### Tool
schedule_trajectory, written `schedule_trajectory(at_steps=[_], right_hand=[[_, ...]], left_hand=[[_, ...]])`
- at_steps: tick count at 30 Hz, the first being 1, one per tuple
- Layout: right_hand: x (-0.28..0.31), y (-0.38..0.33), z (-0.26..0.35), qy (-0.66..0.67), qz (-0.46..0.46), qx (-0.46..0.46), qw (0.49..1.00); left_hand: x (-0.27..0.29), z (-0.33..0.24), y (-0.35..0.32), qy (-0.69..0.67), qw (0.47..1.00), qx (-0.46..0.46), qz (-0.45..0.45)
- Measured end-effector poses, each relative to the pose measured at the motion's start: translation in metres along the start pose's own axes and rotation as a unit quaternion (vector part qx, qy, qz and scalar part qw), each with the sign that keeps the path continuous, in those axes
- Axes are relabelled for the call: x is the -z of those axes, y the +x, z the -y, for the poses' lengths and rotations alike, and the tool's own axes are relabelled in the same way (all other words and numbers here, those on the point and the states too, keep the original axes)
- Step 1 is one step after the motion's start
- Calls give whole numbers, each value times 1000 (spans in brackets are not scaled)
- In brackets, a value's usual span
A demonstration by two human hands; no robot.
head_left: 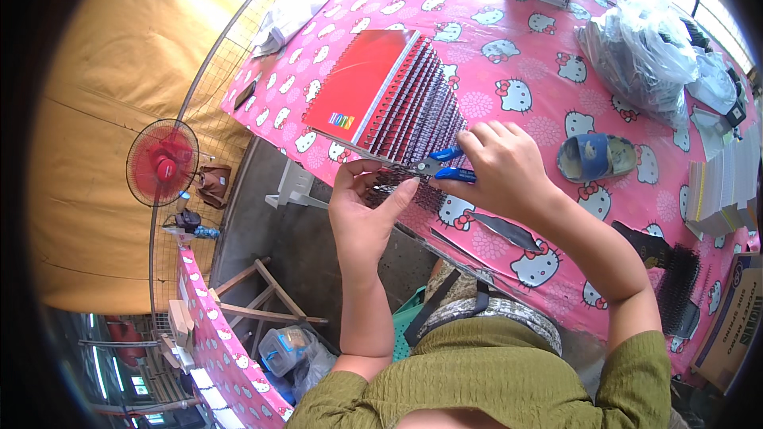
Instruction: The person trims the excess spiral coil from a stack of notebooks using pliers and then aligns the notebooks on a table.
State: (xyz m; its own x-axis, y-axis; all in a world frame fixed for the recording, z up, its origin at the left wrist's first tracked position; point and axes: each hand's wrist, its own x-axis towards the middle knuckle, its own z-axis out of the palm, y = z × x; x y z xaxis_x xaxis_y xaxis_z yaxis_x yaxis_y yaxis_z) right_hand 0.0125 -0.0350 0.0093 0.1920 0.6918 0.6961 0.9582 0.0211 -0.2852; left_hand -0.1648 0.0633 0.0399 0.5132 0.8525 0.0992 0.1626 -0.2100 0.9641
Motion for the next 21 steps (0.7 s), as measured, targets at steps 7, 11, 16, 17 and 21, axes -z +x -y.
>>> schedule_trajectory(at_steps=[7, 11, 16, 17, 21], right_hand=[[6, -9, 5, 35, 169, -117, 978], [8, -13, -1, -33, -6, -13, 999], [2, -10, 3, -25, 86, -44, 995], [1, -10, 4, -5, 133, -66, 989], [5, -4, 6, 30, 265, -154, 951]], left_hand=[[5, 2, 2, -33, 998, 47, -11], [3, -1, 1, -37, 997, 70, 11], [-3, 12, 1, -3, 999, -14, 34], [-2, 14, 2, 3, 999, -19, 30], [3, 16, 4, -26, 999, 21, 21]])
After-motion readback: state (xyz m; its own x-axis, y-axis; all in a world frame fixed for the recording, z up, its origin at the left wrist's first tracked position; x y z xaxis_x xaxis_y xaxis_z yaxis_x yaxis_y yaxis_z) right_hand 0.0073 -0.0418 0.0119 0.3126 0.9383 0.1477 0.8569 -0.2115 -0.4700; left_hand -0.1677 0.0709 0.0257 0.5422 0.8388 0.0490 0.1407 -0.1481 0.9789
